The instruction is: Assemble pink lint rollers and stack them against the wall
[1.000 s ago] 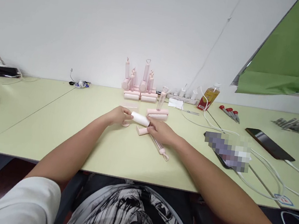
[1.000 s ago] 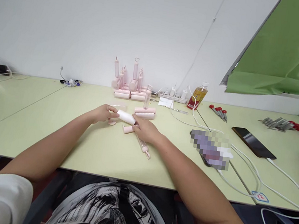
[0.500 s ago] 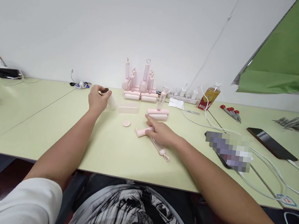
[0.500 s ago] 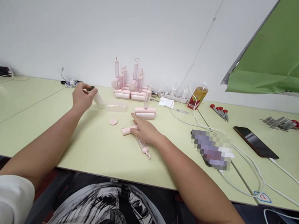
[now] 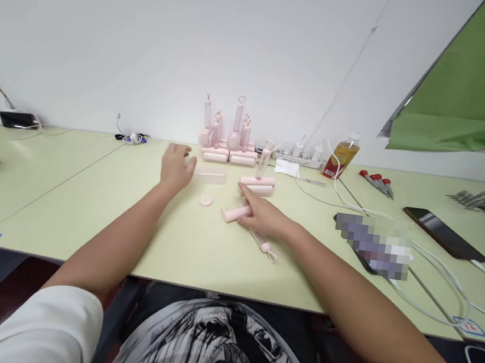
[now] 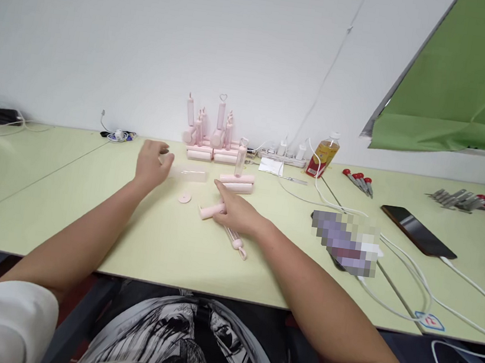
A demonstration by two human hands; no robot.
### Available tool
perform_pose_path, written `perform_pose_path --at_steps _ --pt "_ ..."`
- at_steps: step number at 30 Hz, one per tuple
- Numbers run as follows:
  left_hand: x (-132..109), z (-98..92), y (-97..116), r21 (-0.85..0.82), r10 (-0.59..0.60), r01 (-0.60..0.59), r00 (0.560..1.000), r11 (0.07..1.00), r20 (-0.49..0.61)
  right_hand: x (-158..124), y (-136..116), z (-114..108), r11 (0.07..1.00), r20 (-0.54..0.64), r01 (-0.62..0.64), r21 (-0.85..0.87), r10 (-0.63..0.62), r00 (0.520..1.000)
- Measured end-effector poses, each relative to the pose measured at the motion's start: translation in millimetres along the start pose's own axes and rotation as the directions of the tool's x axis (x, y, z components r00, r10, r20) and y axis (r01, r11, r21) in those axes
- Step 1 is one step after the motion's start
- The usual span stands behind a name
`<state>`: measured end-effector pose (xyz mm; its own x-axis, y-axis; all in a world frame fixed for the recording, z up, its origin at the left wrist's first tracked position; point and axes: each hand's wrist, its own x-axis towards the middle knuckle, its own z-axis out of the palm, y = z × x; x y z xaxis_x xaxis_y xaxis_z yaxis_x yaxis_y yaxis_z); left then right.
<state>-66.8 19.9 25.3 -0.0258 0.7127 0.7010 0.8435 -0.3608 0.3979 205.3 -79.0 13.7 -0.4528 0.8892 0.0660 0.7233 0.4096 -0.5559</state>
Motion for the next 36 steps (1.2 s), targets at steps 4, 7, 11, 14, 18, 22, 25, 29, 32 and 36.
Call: perform_pose_path --at_steps 4,7,11,14,18,22,25,29,32,36 --pt "-25.1 -1.7 50.4 -0.29 0.375 -0.277 0.85 0.916 0.371 0.4 0.9 1.0 1.0 -0.015 0.012 0.011 -0.011 1.0" --pt "-44.2 2.9 76.0 -0.533 0.607 -0.329 0.605 0.779 0.515 1.9 3.3 2.3 0.999 -0.043 0.041 0.026 -0.04 0.998" --pt "-52.9 4.9 88.7 -0.552 0.634 -0.315 0.454 0.772 0.626 3.1 6.5 2.7 0.997 -0.056 0.065 0.037 -0.063 0.996" --pt "-47.0 -3.9 86.5 -0.402 0.531 -0.359 0.425 0.843 0.733 2.0 6.1 1.6 0.998 -0.036 0.046 0.035 -0.044 0.998" --pt "-40.4 -21.9 73.4 -0.057 0.206 -0.348 0.409 0.936 0.889 0.2 3.9 0.8 1.0 -0.012 0.014 0.019 -0.014 1.0" --pt "-48.6 -27.2 68.3 0.063 0.039 -0.252 0.381 0.966 0.924 0.3 4.7 1.8 1.0 -0.023 0.026 0.0 -0.026 0.999" --pt "-57.2 -21.0 75.2 0.093 -0.009 -0.234 0.338 0.968 0.941 0.6 5.7 2.1 1.0 -0.018 0.024 0.005 -0.024 1.0" --pt "-55.9 -10.2 75.4 0.124 -0.041 -0.252 0.312 0.96 0.949 0.7 5.2 1.0 1.0 -0.012 0.009 0.01 -0.009 1.0" --pt "-45.4 -6.3 60.7 0.102 -0.002 -0.288 0.327 0.952 0.945 0.8 3.9 0.2 1.0 -0.011 0.007 -0.007 -0.007 1.0" --pt "-33.7 -9.6 43.3 0.088 0.057 -0.367 0.366 0.926 0.929 1.4 2.8 -0.1 1.0 0.003 0.001 -0.013 -0.001 1.0"
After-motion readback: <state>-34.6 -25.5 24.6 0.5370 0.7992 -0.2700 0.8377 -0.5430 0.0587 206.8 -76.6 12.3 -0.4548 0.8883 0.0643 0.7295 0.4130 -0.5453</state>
